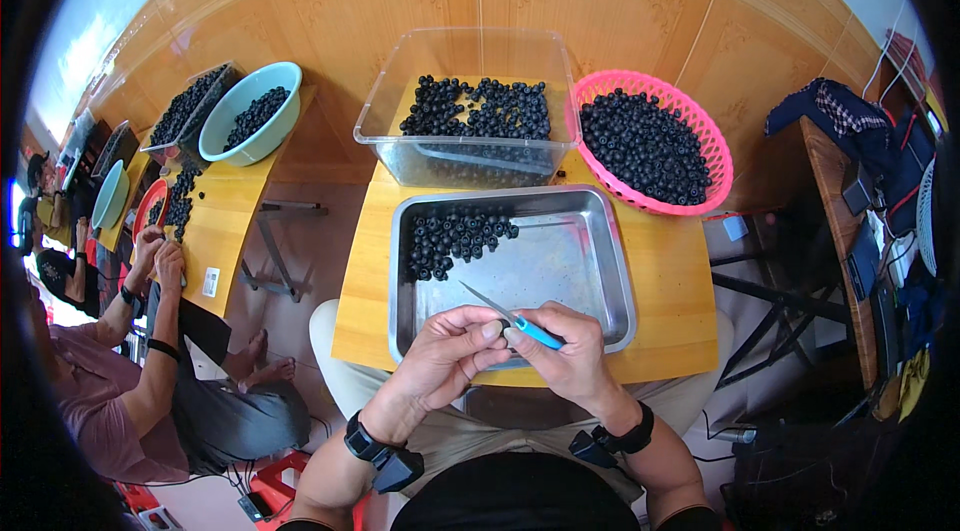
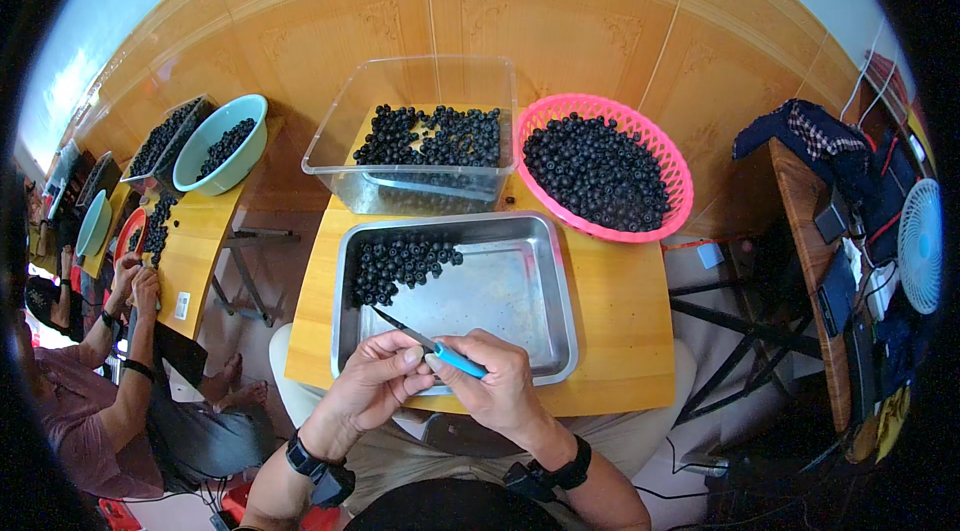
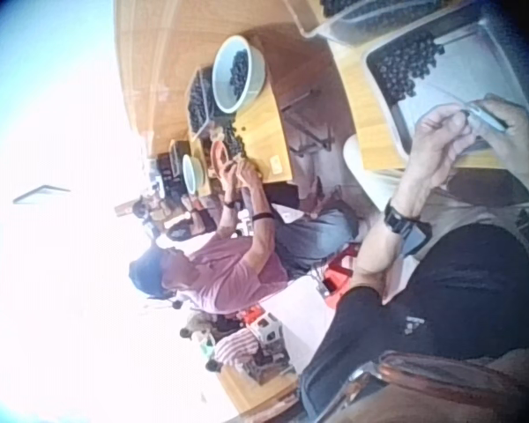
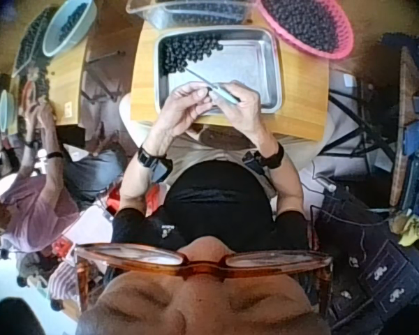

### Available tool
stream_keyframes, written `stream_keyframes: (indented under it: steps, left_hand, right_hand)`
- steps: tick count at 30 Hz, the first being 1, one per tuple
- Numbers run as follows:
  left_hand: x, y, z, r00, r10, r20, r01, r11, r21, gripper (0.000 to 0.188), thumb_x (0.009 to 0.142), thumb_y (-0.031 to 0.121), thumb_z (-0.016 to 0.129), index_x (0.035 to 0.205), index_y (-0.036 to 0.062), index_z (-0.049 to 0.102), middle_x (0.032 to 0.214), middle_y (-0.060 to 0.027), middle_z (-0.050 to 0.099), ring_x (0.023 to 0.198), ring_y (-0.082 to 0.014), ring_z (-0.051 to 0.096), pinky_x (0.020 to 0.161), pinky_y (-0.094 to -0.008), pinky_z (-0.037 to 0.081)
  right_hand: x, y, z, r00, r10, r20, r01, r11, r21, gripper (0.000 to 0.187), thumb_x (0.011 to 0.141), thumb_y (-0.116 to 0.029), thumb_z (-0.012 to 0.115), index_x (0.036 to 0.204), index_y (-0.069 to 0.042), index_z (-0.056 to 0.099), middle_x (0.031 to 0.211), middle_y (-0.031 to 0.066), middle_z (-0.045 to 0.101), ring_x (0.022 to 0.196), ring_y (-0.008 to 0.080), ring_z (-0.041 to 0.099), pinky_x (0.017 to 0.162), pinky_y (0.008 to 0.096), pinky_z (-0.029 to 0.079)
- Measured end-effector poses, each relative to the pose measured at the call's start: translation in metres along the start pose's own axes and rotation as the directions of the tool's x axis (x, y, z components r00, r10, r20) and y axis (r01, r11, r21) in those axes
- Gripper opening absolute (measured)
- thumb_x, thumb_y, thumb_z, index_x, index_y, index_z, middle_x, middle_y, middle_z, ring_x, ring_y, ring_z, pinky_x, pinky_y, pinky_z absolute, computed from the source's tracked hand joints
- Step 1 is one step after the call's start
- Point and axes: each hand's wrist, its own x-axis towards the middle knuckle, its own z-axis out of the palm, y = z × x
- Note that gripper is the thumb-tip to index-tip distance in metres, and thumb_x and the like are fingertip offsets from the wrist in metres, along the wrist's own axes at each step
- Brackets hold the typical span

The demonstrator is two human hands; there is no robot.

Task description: The recorder uses a small knife to pit and process small black fruits (likely grapes or olives) into a metal tray.

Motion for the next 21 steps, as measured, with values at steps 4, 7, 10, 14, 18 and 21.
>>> stream_keyframes:
  steps: [4, 7, 10, 14, 18, 21]
  left_hand:
    - [0.0, -0.003, -0.002, 1.0, 0.023, -0.008, -0.023, 1.0, -0.016, 0.017, 0.1, 0.003, 0.066, 0.116, -0.0006, 0.07, 0.107, -0.0115, 0.074, 0.097, -0.0177, 0.074, 0.09, -0.0311, 0.065]
    - [0.0, -0.005, -0.002, 0.998, 0.065, -0.016, -0.066, 0.996, -0.056, 0.018, 0.1, 0.004, 0.066, 0.117, -0.0001, 0.069, 0.105, -0.0103, 0.074, 0.095, -0.0165, 0.074, 0.09, -0.0312, 0.065]
    - [-0.002, -0.007, 0.0, 0.992, 0.087, -0.088, -0.095, 0.991, -0.089, 0.018, 0.1, 0.006, 0.066, 0.117, 0.0005, 0.067, 0.1, -0.0109, 0.073, 0.094, -0.0189, 0.074, 0.086, -0.0323, 0.065]
    - [-0.004, -0.009, -0.001, 0.992, 0.096, -0.076, -0.106, 0.985, -0.139, 0.02, 0.1, 0.005, 0.066, 0.12, 0.0015, 0.067, 0.104, -0.0111, 0.074, 0.095, -0.0188, 0.074, 0.088, -0.0324, 0.065]
    - [-0.006, -0.01, -0.002, 0.993, 0.112, -0.043, -0.118, 0.978, -0.17, 0.021, 0.101, 0.004, 0.065, 0.121, 0.0021, 0.067, 0.106, -0.0112, 0.074, 0.096, -0.0187, 0.074, 0.092, -0.0337, 0.064]
    - [-0.007, -0.012, -0.002, 0.991, 0.119, -0.061, -0.128, 0.976, -0.176, 0.022, 0.101, 0.004, 0.064, 0.122, 0.0024, 0.066, 0.108, -0.0122, 0.074, 0.096, -0.0192, 0.074, 0.091, -0.0336, 0.064]
  right_hand:
    - [0.002, -0.007, -0.005, 0.999, -0.005, 0.043, 0.008, 0.997, -0.079, 0.026, 0.094, -0.017, 0.078, 0.11, 0.004, 0.074, 0.077, 0.0117, 0.066, 0.066, 0.0174, 0.063, 0.06, 0.0304, 0.047]
    - [-0.001, -0.007, -0.008, 0.997, -0.035, 0.075, 0.046, 0.988, -0.148, 0.031, 0.096, -0.022, 0.075, 0.114, 0.003, 0.072, 0.078, 0.0148, 0.066, 0.065, 0.0229, 0.066, 0.059, 0.0333, 0.049]
    - [-0.006, -0.006, -0.008, 0.995, -0.064, 0.077, 0.076, 0.982, -0.171, 0.033, 0.098, -0.027, 0.073, 0.116, 0.001, 0.072, 0.076, 0.0142, 0.065, 0.063, 0.0247, 0.065, 0.057, 0.0348, 0.049]
    - [-0.009, -0.006, -0.008, 0.995, -0.068, 0.071, 0.08, 0.98, -0.184, 0.036, 0.098, -0.03, 0.072, 0.114, 0.003, 0.073, 0.073, 0.013, 0.063, 0.06, 0.0241, 0.061, 0.055, 0.0343, 0.046]
    - [-0.01, -0.01, -0.008, 0.995, -0.07, 0.07, 0.083, 0.973, -0.215, 0.035, 0.098, -0.031, 0.073, 0.114, 0.001, 0.073, 0.071, 0.0122, 0.061, 0.059, 0.024, 0.06, 0.055, 0.0348, 0.045]
    - [-0.011, -0.01, -0.008, 0.993, -0.101, 0.06, 0.112, 0.969, -0.219, 0.034, 0.097, -0.031, 0.073, 0.114, -0.001, 0.073, 0.07, 0.0115, 0.06, 0.058, 0.0236, 0.059, 0.054, 0.0351, 0.045]
